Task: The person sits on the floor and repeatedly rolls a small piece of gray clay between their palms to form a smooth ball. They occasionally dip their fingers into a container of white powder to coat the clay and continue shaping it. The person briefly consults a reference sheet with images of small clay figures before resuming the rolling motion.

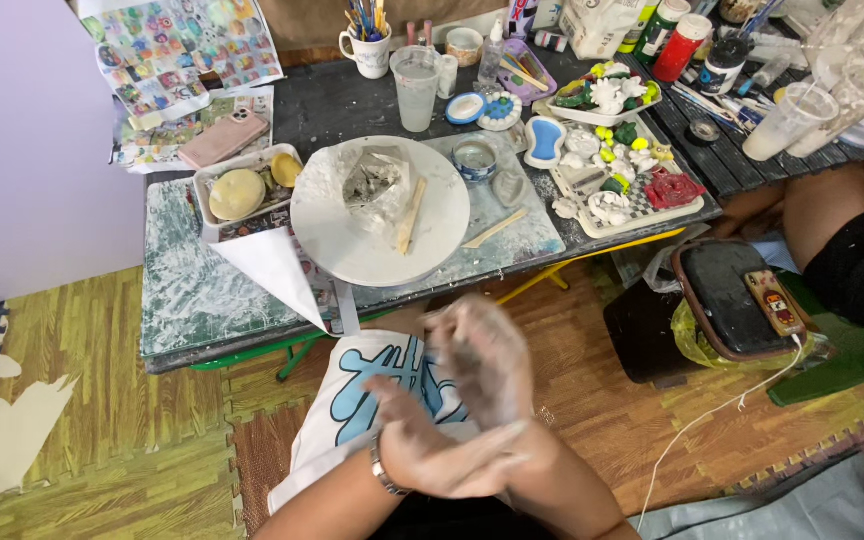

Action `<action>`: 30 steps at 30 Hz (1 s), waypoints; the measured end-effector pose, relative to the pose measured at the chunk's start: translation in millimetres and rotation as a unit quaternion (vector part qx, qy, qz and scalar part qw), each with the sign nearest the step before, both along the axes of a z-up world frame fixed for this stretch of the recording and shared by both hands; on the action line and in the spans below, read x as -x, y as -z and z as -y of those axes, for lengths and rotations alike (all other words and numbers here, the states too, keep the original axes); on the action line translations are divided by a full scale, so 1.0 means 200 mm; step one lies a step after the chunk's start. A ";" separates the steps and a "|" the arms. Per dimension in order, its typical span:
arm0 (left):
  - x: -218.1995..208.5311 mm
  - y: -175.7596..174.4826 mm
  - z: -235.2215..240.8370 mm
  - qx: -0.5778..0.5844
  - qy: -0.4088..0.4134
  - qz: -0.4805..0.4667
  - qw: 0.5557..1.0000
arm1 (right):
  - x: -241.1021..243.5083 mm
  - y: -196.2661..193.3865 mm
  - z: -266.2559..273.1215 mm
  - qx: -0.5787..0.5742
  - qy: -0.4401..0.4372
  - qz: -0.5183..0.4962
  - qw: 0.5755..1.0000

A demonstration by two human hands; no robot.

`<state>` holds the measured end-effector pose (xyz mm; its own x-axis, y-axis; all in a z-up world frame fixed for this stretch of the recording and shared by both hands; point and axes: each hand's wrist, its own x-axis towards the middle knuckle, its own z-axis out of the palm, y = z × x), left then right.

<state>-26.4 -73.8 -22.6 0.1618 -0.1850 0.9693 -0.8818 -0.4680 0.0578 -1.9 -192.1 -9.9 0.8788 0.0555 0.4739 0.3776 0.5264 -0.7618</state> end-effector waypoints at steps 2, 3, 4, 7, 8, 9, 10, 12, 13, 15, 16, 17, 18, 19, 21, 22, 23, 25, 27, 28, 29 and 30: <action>-0.01 -0.02 -0.07 0.108 0.022 -0.001 0.994 | -0.05 -0.06 0.00 -0.113 0.032 -0.126 0.985; 0.00 -0.02 -0.09 0.162 0.031 -0.006 0.986 | -0.07 -0.08 0.00 -0.146 0.033 -0.172 0.974; 0.01 -0.03 -0.12 0.185 0.032 -0.051 0.981 | -0.08 -0.09 -0.02 -0.149 0.023 -0.207 0.967; 0.01 -0.05 -0.15 0.257 0.035 -0.174 0.950 | -0.11 -0.12 -0.08 -0.115 0.078 -0.217 0.966; 0.02 -0.04 -0.15 0.283 0.040 -0.209 0.935 | -0.10 -0.12 -0.10 -0.097 0.111 -0.204 0.968; 0.01 -0.04 -0.15 0.308 0.046 -0.242 0.919 | -0.10 -0.13 -0.10 -0.105 0.113 -0.195 0.969; 0.00 -0.04 -0.15 0.317 0.058 -0.257 0.911 | -0.10 -0.12 -0.12 -0.114 0.114 -0.187 0.969; -0.01 -0.01 -0.15 0.335 0.081 -0.288 0.893 | -0.07 -0.08 -0.14 -0.125 0.098 -0.186 0.970; -0.04 -0.01 -0.15 0.353 0.086 -0.270 0.892 | -0.06 -0.06 -0.16 -0.129 0.078 -0.185 0.971; -0.09 -0.03 -0.17 0.388 0.100 -0.230 0.887 | -0.05 -0.04 -0.21 -0.087 0.055 -0.222 0.970; -0.11 -0.05 -0.18 0.418 0.124 -0.240 0.867 | -0.05 -0.04 -0.24 -0.041 0.052 -0.261 0.963; -0.10 -0.07 -0.20 0.444 0.145 -0.253 0.847 | -0.03 -0.04 -0.27 0.002 0.048 -0.301 0.952; -0.09 -0.10 -0.22 0.469 0.166 -0.266 0.825 | -0.01 -0.05 -0.28 0.034 0.078 -0.260 0.962; -0.10 -0.13 -0.25 0.494 0.206 -0.283 0.796 | -0.03 -0.06 -0.29 0.064 0.105 -0.213 0.969; -0.14 -0.20 -0.27 0.534 0.289 -0.314 0.730 | -0.08 -0.13 -0.29 0.117 0.149 -0.087 0.978; -0.20 -0.24 -0.27 0.507 0.322 -0.344 0.722 | -0.13 -0.17 -0.29 0.141 0.163 -0.010 0.976; -0.20 -0.26 -0.26 0.486 0.345 -0.385 0.705 | -0.11 -0.18 -0.27 0.168 0.174 0.050 0.969; -0.24 -0.26 -0.23 0.487 0.477 -0.450 0.576 | -0.10 -0.19 -0.25 0.395 0.217 0.200 0.870; -0.29 -0.25 -0.21 0.498 0.662 -0.457 0.324 | -0.08 -0.16 -0.25 0.484 0.225 0.285 0.796; -0.27 -0.23 -0.20 0.474 0.641 -0.470 0.378 | -0.07 -0.14 -0.26 0.470 0.222 0.300 0.800; -0.30 -0.22 -0.21 0.438 0.621 -0.481 0.437 | -0.10 -0.13 -0.28 0.450 0.225 0.324 0.801; -0.31 -0.21 -0.20 0.400 0.597 -0.489 0.494 | -0.12 -0.12 -0.29 0.442 0.206 0.331 0.808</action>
